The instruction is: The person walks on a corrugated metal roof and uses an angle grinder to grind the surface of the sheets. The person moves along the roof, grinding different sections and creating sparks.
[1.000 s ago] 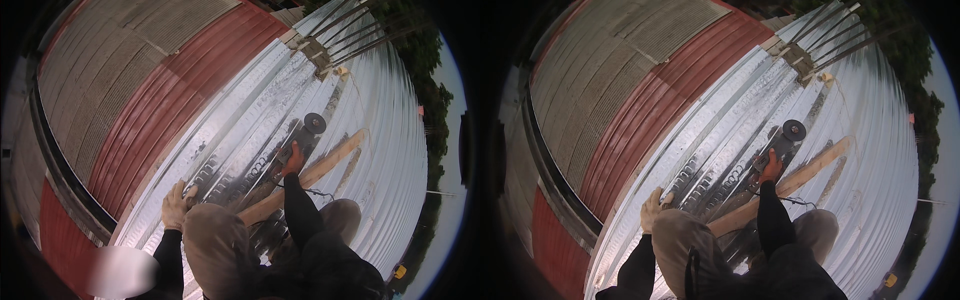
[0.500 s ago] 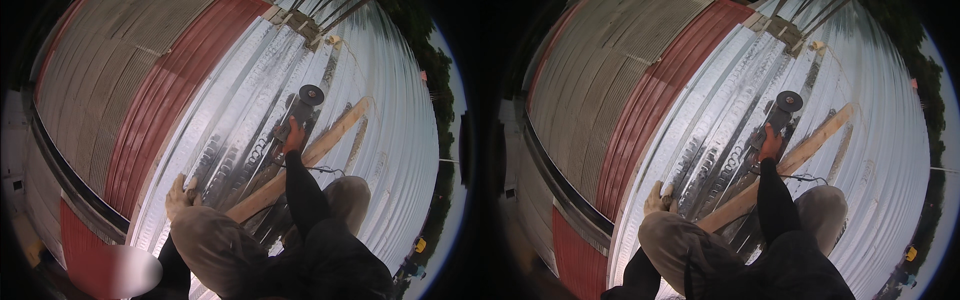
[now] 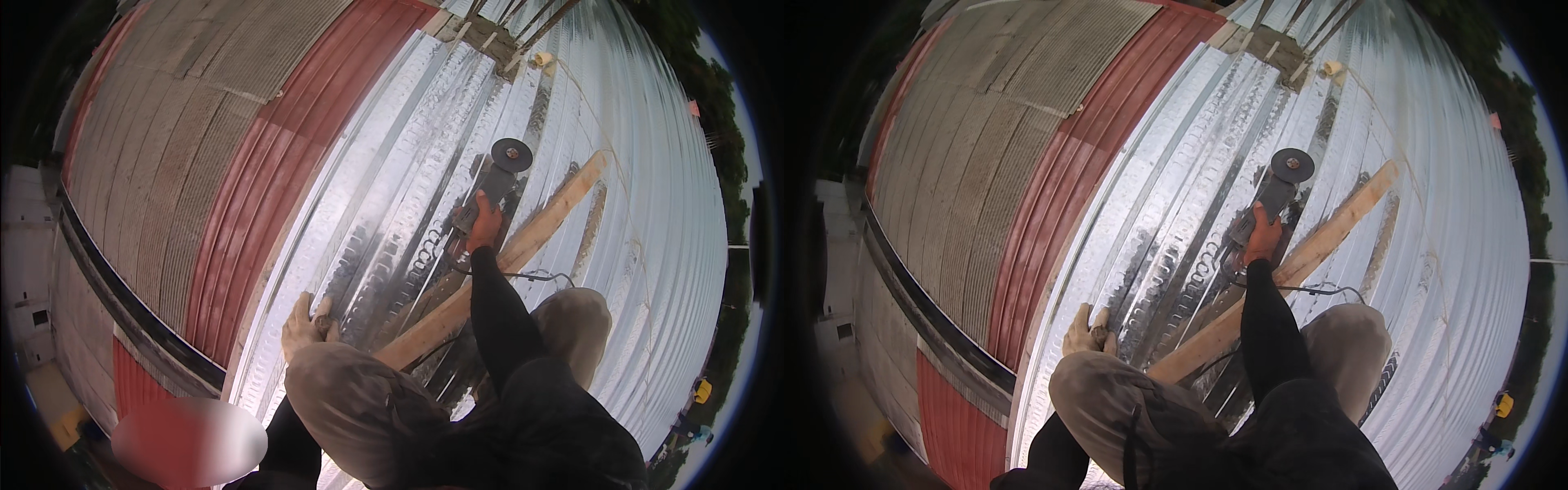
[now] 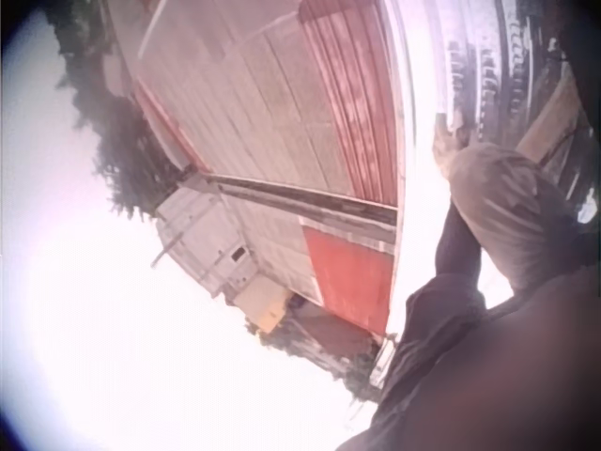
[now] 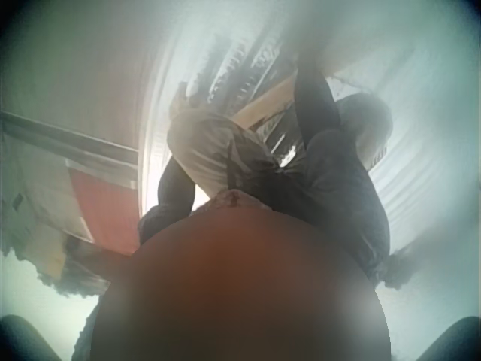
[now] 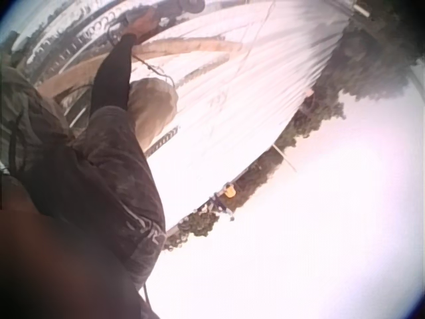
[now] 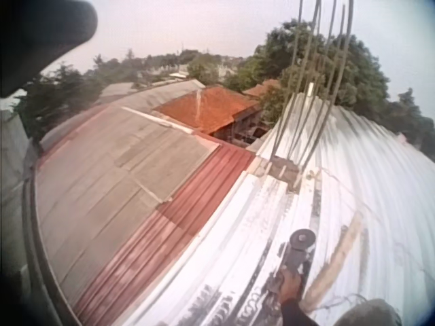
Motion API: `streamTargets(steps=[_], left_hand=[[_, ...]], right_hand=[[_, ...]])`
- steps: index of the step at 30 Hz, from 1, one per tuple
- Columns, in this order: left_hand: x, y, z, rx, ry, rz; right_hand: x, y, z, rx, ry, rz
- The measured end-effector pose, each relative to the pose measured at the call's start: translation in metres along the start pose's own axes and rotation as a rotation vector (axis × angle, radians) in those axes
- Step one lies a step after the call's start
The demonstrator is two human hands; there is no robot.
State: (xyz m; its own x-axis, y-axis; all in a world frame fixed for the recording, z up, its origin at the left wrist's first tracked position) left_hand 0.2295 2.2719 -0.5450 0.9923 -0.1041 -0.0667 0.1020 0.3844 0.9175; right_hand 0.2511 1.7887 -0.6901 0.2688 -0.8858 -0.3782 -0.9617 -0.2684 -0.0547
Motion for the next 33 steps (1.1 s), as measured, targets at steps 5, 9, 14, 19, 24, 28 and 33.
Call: streamTargets(steps=[5, 9, 14, 19, 24, 28, 33], left_hand=[[0.002, -0.011, 0.006, 0.057, -0.163, -0.002], [-0.002, -0.007, -0.002, 0.06, -0.121, 0.015], [-0.001, -0.01, 0.004, 0.063, -0.176, 0.019], [-0.002, -0.005, 0.004, 0.047, -0.182, 0.044], [0.0, -0.007, 0.005, 0.044, -0.175, 0.034], [-0.002, -0.007, 0.003, 0.037, -0.159, 0.029], [-0.004, -0.001, 0.006, 0.044, -0.146, 0.002]], right_hand=[[0.027, 0.02, 0.007, -0.002, 0.087, 0.085], [0.006, 0.001, 0.004, 0.049, 0.029, 0.03], [0.013, 0.009, 0.001, 0.043, 0.062, 0.069], [0.005, 0.004, 0.0, 0.045, 0.065, 0.036], [0.014, 0.011, 0.006, 0.039, 0.065, 0.094], [0.009, 0.006, 0.005, 0.063, 0.045, 0.084], [-0.007, 0.003, -0.005, 0.092, 0.02, 0.036]])
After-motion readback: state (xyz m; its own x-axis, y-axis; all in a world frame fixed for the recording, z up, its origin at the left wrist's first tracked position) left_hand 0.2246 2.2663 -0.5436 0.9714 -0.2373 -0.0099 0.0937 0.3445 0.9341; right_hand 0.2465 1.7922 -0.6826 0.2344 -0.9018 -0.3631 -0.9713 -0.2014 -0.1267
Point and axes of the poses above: each hand's wrist, its own x-axis towards the middle knuckle, its own y-axis out of the back of the hand, z = x × y, the point moved 7 cm from there along x, towards the middle knuckle, and after that the axes turned 11 degrees about z, right-handed, at the moved point
